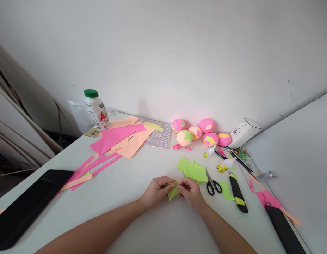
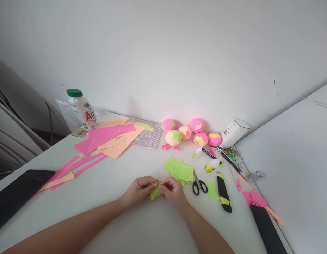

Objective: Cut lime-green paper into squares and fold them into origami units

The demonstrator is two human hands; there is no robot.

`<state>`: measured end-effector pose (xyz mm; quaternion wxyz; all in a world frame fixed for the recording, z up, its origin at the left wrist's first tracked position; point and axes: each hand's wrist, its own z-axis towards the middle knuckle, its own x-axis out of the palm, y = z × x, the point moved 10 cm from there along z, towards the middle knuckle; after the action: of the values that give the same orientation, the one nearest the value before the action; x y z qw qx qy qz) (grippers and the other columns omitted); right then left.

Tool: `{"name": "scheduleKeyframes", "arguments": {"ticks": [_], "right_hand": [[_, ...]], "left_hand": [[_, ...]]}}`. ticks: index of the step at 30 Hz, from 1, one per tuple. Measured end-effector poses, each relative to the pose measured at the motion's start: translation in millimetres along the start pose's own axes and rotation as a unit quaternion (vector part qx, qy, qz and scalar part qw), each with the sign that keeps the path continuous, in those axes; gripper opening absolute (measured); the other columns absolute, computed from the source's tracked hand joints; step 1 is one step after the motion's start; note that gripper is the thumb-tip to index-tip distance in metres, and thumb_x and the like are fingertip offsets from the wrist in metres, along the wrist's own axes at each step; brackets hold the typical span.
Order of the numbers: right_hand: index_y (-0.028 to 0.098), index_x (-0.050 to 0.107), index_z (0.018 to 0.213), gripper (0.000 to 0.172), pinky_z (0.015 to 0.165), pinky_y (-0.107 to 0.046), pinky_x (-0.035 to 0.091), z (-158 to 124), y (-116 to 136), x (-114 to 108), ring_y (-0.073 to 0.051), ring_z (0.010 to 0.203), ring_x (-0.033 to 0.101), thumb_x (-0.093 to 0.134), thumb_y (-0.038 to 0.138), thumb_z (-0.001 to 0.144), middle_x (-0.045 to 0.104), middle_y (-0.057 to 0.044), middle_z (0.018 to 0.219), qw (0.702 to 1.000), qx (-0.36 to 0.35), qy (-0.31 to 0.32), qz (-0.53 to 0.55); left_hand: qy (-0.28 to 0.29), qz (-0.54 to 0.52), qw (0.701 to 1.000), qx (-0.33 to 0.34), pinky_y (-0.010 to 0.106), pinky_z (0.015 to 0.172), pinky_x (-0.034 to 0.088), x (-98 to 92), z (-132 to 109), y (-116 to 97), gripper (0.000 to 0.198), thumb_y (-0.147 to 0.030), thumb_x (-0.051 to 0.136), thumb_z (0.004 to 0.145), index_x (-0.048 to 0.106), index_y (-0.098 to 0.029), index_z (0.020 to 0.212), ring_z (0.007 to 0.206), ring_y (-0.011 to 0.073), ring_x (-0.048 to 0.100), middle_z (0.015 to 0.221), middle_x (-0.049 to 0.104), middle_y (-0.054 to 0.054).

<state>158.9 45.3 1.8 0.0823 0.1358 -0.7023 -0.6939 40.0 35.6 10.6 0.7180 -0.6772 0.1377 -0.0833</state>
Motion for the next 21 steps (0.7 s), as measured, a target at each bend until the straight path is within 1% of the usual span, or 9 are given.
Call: {"name": "scheduleKeyframes", "arguments": {"ticks": [5,10,17,21], "right_hand": [[0.018,0.062,0.074,0.021,0.046,-0.024,0.046,-0.8,4.4,2.0,-0.011,0.047,0.052,0.067,0.038,0.076,0.057,0.002,0.059,1.0,-0.002,0.006,-0.018],[0.018,0.063,0.074,0.02,0.046,-0.024,0.045,-1.9,6.2,3.5,-0.011,0.046,0.051,0.064,0.038,0.078,0.056,0.002,0.055,0.999,-0.007,0.013,-0.039],[0.018,0.059,0.071,0.022,0.042,-0.022,0.042,-2.1,4.3,1.7,-0.011,0.043,0.05,0.063,0.038,0.079,0.055,0.003,0.053,0.999,0.0,0.011,-0.047],[0.019,0.057,0.07,0.024,0.042,-0.023,0.041,-1.6,3.0,0.6,-0.011,0.044,0.05,0.064,0.04,0.078,0.054,0.004,0.053,0.999,0.008,0.007,-0.043]], "left_hand": [[-0.007,-0.049,0.999,-0.014,0.028,0.069,0.049,-0.8,-0.1,4.9,0.03,-0.043,0.059,0.081,0.072,-0.018,0.089,0.077,0.0181,0.061,0.085,0.068,0.007],[-0.008,-0.058,0.998,-0.014,0.028,0.069,0.049,-1.9,-0.7,6.0,0.031,-0.044,0.061,0.079,0.073,-0.017,0.089,0.078,0.0186,0.062,0.086,0.069,0.008],[0.008,-0.117,0.993,-0.033,0.029,0.068,0.051,2.7,-1.6,5.6,0.031,-0.043,0.063,0.079,0.074,-0.016,0.088,0.076,0.0197,0.064,0.083,0.072,0.008],[0.026,-0.147,0.988,-0.04,0.031,0.071,0.053,6.5,-2.7,5.2,0.03,-0.042,0.061,0.08,0.074,-0.017,0.091,0.079,0.0209,0.066,0.085,0.073,0.007]]}}
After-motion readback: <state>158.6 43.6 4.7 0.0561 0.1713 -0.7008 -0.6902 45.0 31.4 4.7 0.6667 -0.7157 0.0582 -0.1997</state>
